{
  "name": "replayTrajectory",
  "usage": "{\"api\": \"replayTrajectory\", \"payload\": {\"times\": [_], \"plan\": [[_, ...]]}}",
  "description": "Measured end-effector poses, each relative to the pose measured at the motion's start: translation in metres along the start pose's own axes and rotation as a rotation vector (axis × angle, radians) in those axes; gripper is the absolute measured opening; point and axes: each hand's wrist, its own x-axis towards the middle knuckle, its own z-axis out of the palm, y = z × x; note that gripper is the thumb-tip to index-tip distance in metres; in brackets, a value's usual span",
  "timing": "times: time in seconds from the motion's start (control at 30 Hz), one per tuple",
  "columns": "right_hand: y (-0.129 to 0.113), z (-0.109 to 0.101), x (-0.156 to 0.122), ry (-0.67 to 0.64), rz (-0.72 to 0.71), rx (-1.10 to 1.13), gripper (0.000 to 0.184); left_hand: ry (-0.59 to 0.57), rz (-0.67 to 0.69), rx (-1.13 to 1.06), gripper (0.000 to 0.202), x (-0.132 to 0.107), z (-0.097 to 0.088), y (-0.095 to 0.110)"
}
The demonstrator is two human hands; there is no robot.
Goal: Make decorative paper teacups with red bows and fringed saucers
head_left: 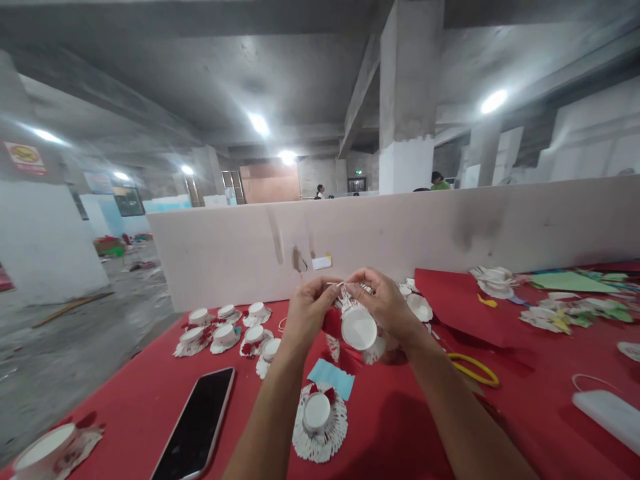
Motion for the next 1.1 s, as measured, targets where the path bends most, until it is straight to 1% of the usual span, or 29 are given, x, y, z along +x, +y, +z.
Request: {"api": "replayTrajectory", "payload": {"times": [0.07, 0.13, 0.17, 0.2, 0.27, 0.3, 0.33, 0.4, 0.43, 0.47, 0.57, 0.6, 0.7, 0.73, 0.8, 0.83, 0.87, 0.9, 0.97, 1.0, 1.1], "plan": [[0.001, 0.001, 0.000, 0.062, -0.001, 0.012, 0.022, -0.013, -0.014, -0.023, 0.036, 0.000, 0.001, 0.000], [0.002, 0.000, 0.001, 0.045, 0.026, 0.113, 0.031, -0.042, -0.057, -0.029, 0.037, -0.001, 0.000, 0.000], [0.002, -0.001, 0.001, 0.008, 0.046, 0.177, 0.037, -0.033, -0.070, -0.038, 0.036, -0.001, 0.000, -0.001], [0.003, -0.003, 0.001, -0.045, 0.067, 0.234, 0.040, 0.003, -0.068, -0.053, 0.035, 0.000, -0.001, -0.001], [0.003, -0.008, 0.001, -0.136, 0.109, 0.277, 0.036, 0.099, -0.026, -0.081, 0.035, 0.000, -0.003, -0.001], [0.003, -0.010, 0.001, -0.164, 0.119, 0.263, 0.031, 0.113, -0.007, -0.078, 0.036, 0.000, -0.004, -0.001], [0.003, -0.011, 0.001, -0.183, 0.120, 0.239, 0.028, 0.084, -0.004, -0.060, 0.037, 0.000, -0.005, 0.000], [0.002, -0.013, 0.000, -0.192, 0.108, 0.201, 0.028, -0.039, -0.038, 0.010, 0.037, -0.001, -0.006, 0.001], [0.001, -0.013, 0.000, -0.186, 0.100, 0.202, 0.027, -0.081, -0.051, 0.040, 0.035, -0.001, -0.006, 0.002], [0.001, -0.013, -0.001, -0.182, 0.096, 0.216, 0.027, -0.088, -0.051, 0.061, 0.033, -0.002, -0.006, 0.002], [-0.001, -0.013, -0.001, -0.170, 0.108, 0.219, 0.029, -0.015, 0.014, 0.096, 0.032, -0.003, -0.005, 0.004], [-0.001, -0.014, -0.001, -0.178, 0.116, 0.188, 0.027, -0.024, 0.027, 0.130, 0.032, -0.004, -0.005, 0.005], [-0.002, -0.016, -0.001, -0.192, 0.127, 0.125, 0.026, -0.113, 0.018, 0.248, 0.028, -0.005, -0.007, 0.006], [-0.002, -0.016, -0.001, -0.184, 0.125, 0.140, 0.027, -0.104, 0.014, 0.256, 0.028, -0.005, -0.008, 0.006], [-0.002, -0.017, -0.001, -0.177, 0.115, 0.188, 0.031, -0.049, 0.025, 0.215, 0.030, -0.005, -0.010, 0.006], [-0.003, -0.017, -0.001, -0.179, 0.115, 0.185, 0.030, -0.038, 0.040, 0.187, 0.030, -0.005, -0.011, 0.006], [-0.003, -0.018, -0.002, -0.193, 0.121, 0.159, 0.027, -0.061, 0.054, 0.175, 0.030, -0.005, -0.012, 0.006], [-0.004, -0.018, -0.002, -0.218, 0.129, 0.120, 0.024, -0.107, 0.064, 0.186, 0.030, -0.005, -0.013, 0.006], [-0.006, -0.019, -0.003, -0.246, 0.139, 0.049, 0.023, -0.198, 0.069, 0.250, 0.027, -0.006, -0.015, 0.006], [-0.008, -0.019, -0.004, -0.237, 0.136, 0.047, 0.023, -0.207, 0.067, 0.268, 0.027, -0.006, -0.015, 0.006], [-0.011, -0.020, -0.005, -0.193, 0.113, 0.115, 0.031, -0.129, 0.072, 0.207, 0.028, -0.007, -0.015, 0.007]]}}
